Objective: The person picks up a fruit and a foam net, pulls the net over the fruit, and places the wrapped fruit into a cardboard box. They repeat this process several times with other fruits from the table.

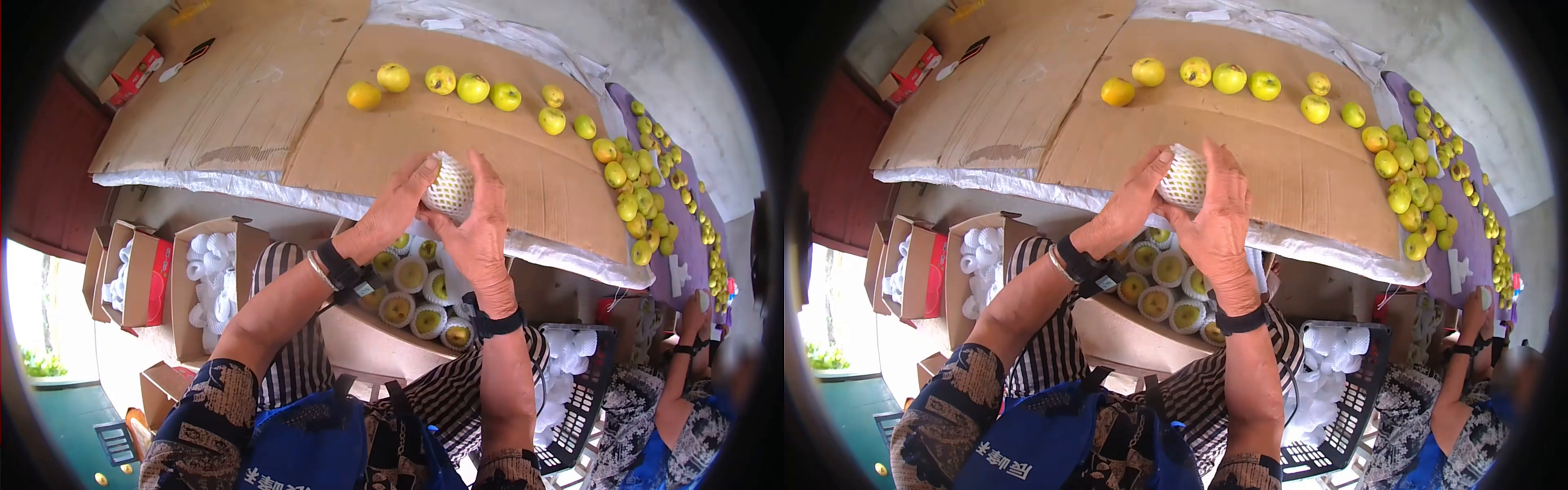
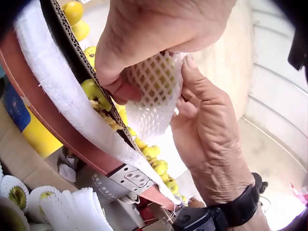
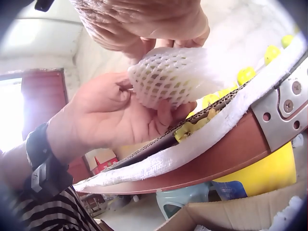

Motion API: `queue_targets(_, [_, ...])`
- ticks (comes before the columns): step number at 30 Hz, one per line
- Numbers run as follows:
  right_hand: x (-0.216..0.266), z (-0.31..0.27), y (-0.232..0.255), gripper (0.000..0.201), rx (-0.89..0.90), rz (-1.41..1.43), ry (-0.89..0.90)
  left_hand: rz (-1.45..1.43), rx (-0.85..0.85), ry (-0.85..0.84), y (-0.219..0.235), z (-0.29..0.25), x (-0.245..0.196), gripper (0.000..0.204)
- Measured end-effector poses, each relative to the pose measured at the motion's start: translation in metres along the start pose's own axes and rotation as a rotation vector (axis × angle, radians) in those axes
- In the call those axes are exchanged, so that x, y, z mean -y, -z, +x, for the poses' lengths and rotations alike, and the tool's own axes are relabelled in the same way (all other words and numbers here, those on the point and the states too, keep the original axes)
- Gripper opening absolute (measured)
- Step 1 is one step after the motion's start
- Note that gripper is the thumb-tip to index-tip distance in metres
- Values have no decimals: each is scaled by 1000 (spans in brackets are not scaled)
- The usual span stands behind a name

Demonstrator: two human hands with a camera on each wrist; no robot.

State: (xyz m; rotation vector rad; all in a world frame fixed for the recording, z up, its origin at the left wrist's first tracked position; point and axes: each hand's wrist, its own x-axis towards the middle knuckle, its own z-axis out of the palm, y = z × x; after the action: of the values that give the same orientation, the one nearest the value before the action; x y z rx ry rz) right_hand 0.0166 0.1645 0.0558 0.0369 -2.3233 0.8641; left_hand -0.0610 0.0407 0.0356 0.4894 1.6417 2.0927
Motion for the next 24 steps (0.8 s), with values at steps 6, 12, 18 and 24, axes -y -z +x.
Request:
queue_targets(6, [-6, -3, -5, 84, 91, -105, -8, 32, 72, 73, 6, -2, -8, 62])
queue_targets(12, [3, -3, -13, 78, 71, -88, -14, -86, -139, -185, -6, -1, 0, 67])
queue_targets(18, [4, -1, -13, 82, 60, -89, 72, 76, -85, -134, -2, -4, -9, 50])
queue_targets(24, [1, 0, -10, 83, 143, -30, 79, -111, -161, -30, 1, -2, -13, 45])
